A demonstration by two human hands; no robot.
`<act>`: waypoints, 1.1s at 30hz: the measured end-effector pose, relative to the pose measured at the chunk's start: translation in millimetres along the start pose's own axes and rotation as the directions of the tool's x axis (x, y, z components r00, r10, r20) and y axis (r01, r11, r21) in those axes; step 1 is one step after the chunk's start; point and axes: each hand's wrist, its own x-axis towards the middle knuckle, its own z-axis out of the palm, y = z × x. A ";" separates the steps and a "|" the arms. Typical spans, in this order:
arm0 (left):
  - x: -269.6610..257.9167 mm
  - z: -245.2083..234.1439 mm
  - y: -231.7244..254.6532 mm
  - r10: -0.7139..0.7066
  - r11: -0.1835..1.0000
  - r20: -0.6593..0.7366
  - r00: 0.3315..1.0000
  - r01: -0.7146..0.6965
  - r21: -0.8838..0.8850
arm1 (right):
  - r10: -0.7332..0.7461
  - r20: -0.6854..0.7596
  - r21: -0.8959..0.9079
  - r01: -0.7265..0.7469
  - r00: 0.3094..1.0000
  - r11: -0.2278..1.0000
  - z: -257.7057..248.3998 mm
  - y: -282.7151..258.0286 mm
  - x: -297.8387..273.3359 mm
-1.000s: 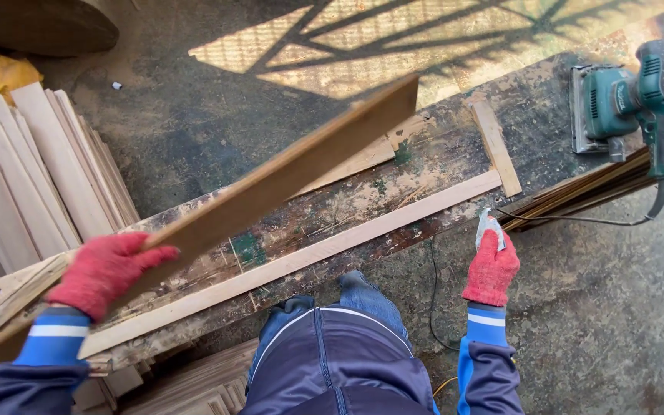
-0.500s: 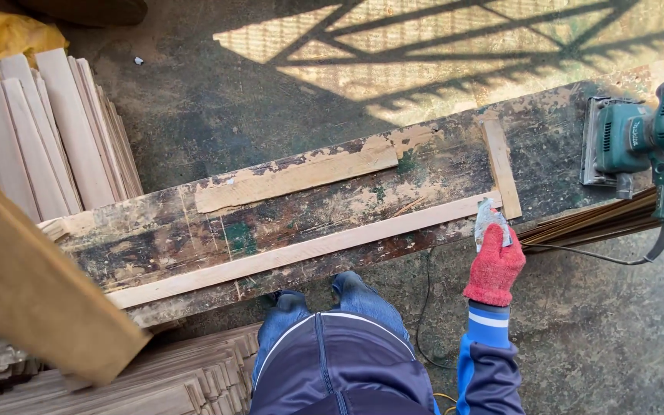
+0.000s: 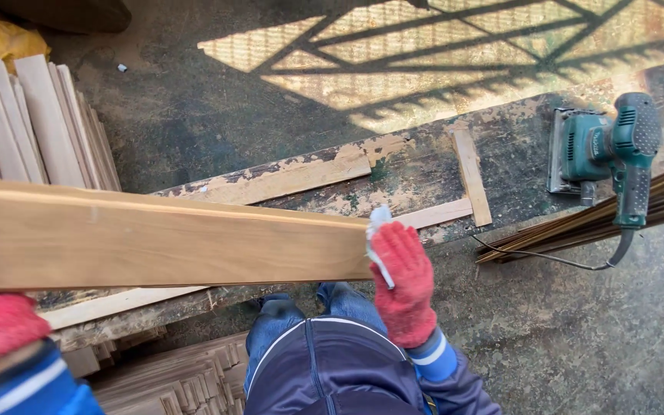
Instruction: The recorder uses a power sander and a sanding block to smooth wooden planks on a workbench.
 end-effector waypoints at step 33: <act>-86.1 -89.3 -269.9 -0.855 0.516 0.072 0.513 0.829 0.216 | -0.065 0.405 -0.770 0.379 0.912 0.514 -19.6 254.0 -8.1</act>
